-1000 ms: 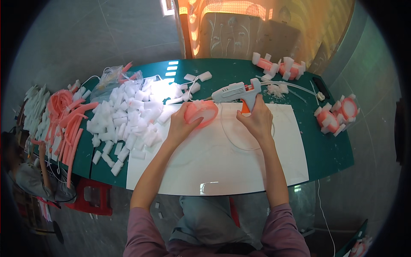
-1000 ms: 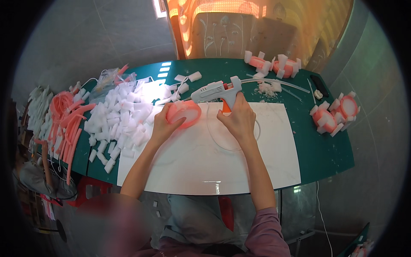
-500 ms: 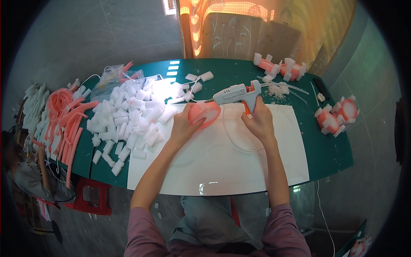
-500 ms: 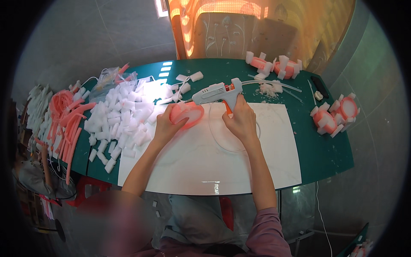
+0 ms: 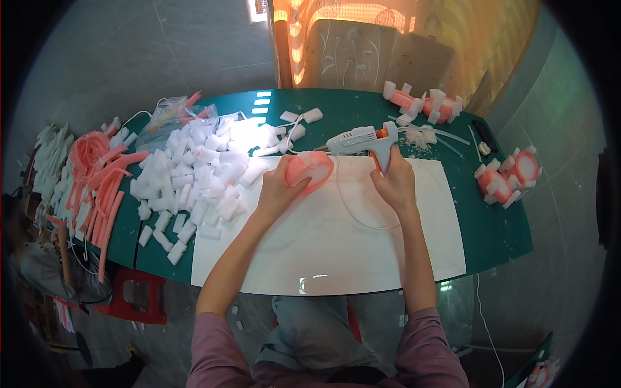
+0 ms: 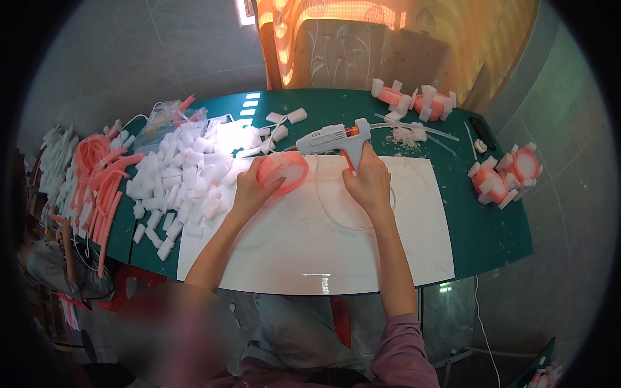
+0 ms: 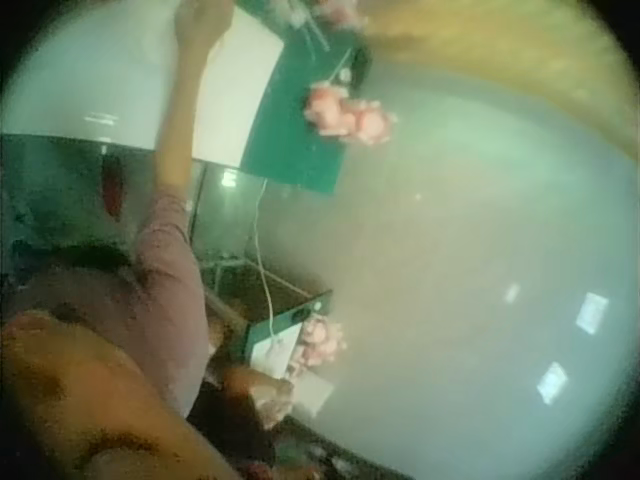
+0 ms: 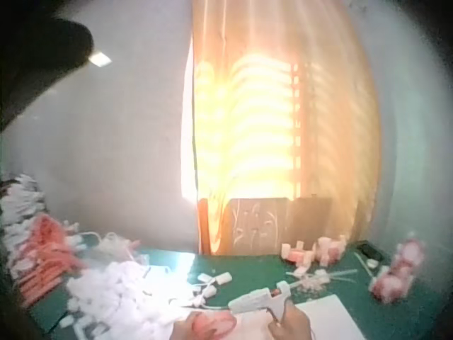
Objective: Assembling small white foam cubes onto a pink circular base using a hot glue gun.
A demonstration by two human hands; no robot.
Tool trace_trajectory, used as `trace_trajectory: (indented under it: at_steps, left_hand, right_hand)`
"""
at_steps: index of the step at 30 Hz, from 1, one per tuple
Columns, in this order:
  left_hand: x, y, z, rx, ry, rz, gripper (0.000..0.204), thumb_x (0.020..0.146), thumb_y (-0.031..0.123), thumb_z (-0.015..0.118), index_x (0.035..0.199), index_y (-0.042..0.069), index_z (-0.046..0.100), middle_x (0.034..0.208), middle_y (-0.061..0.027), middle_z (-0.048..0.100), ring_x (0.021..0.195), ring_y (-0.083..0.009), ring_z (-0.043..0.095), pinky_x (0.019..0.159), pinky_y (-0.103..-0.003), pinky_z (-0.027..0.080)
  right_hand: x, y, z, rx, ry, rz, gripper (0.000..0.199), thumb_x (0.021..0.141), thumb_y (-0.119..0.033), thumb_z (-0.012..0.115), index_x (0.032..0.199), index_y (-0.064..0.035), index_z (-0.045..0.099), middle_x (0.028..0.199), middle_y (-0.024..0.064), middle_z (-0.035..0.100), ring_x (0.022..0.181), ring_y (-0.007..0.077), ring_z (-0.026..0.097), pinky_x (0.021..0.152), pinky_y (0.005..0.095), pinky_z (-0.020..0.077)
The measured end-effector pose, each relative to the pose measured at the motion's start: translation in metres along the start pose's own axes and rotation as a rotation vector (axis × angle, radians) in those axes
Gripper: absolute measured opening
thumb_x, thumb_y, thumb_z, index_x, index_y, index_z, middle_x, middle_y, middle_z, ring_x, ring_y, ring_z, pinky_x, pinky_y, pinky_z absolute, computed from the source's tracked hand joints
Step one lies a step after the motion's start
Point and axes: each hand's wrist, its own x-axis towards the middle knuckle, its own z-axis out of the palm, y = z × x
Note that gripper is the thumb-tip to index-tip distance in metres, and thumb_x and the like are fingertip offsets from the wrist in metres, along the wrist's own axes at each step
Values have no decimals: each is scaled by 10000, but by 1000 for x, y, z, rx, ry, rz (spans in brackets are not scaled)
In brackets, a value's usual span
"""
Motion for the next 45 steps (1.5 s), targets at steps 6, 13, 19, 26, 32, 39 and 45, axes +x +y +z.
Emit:
trace_trajectory:
  at_steps: [6,13,19,26,32,39,45]
  left_hand:
    - [1,0,0,-20,-3,3,454,662,198,712,1027,25,505,854,-163,633,758,-282,622,703,-329,487]
    - [1,-2,1,24,-6,-6,477,659,221,716,1038,29,500,847,-171,630,749,-292,620,703,-338,484]
    - [0,0,-1,54,-19,20,465,681,209,696,1051,43,468,849,-185,627,752,-333,614,708,-365,485]
    - [1,0,-1,50,-14,21,464,681,211,696,1049,42,470,850,-191,626,753,-333,614,705,-365,485]
    - [1,-1,-1,65,-11,33,464,682,209,693,1051,38,469,848,-188,627,753,-331,614,705,-360,484]
    - [0,2,-1,65,-8,45,462,682,203,692,1050,36,468,849,-191,626,753,-335,616,697,-364,491]
    - [1,-1,0,40,-15,43,466,678,191,694,1050,34,463,847,-198,624,747,-337,618,679,-362,498]
  right_hand:
    - [-2,-15,-3,56,-4,42,493,587,-184,682,992,-6,466,826,154,579,726,333,583,606,396,460]
    - [-4,-9,1,35,28,-72,416,616,-108,632,985,-11,468,871,154,568,750,337,578,612,406,456]
    - [-3,-7,1,68,22,-71,384,621,-54,583,986,-15,469,845,171,573,742,350,571,615,410,448]
    - [-1,0,1,72,-1,-52,364,621,-30,551,975,-1,473,797,187,576,738,358,569,621,419,442]
    - [1,-1,-1,84,10,-46,386,621,-66,590,983,-1,474,810,194,582,740,362,574,621,415,449]
    - [-3,-12,3,120,29,-12,481,604,-209,693,988,-17,478,826,163,589,738,335,584,623,387,462]
    - [-4,-11,3,54,20,-94,448,621,-144,660,1005,-12,471,875,160,572,769,336,576,622,396,460]
